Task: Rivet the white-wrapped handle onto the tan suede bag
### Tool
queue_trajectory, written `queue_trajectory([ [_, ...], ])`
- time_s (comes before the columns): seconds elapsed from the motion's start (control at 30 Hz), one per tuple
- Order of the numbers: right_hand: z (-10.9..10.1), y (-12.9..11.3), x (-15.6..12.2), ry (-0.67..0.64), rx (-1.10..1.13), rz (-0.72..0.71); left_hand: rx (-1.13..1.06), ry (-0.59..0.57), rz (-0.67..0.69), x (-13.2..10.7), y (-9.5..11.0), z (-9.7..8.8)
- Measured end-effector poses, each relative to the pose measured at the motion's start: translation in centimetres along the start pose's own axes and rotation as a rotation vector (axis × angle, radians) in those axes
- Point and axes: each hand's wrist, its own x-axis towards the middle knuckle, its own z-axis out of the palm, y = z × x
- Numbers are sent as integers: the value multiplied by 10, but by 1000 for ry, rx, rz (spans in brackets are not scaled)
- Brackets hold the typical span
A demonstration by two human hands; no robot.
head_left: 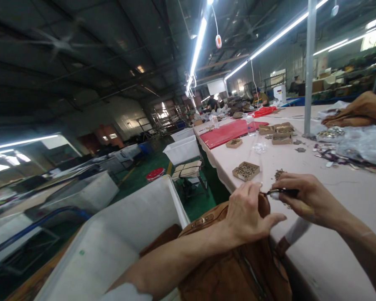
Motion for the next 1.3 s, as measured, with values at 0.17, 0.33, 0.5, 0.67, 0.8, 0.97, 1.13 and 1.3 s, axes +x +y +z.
queue_trajectory([
  [0.17,10,3,0,-9,-8,54,94,97,80,-7,-16,14],
  [0.33,5,7,-2,-39,118,138,-209,-67,18,-1,-25,2],
  [0.5,-17,8,-5,-191,479,271,-949,-370,-526,13,-20,-11],
  [0.67,-30,10,0,-348,672,377,-1095,-339,-726,20,-20,-4],
  [0.8,-26,29,5,-382,699,343,-1102,-268,-729,23,-38,21],
  [0.97,-14,61,7,-402,711,394,-1165,-271,-736,25,-64,55],
  [1.13,-5,76,8,-397,705,485,-1193,-297,-759,21,-84,70],
  [1.3,5,85,6,-417,605,497,-1126,-283,-769,12,-106,81],
])
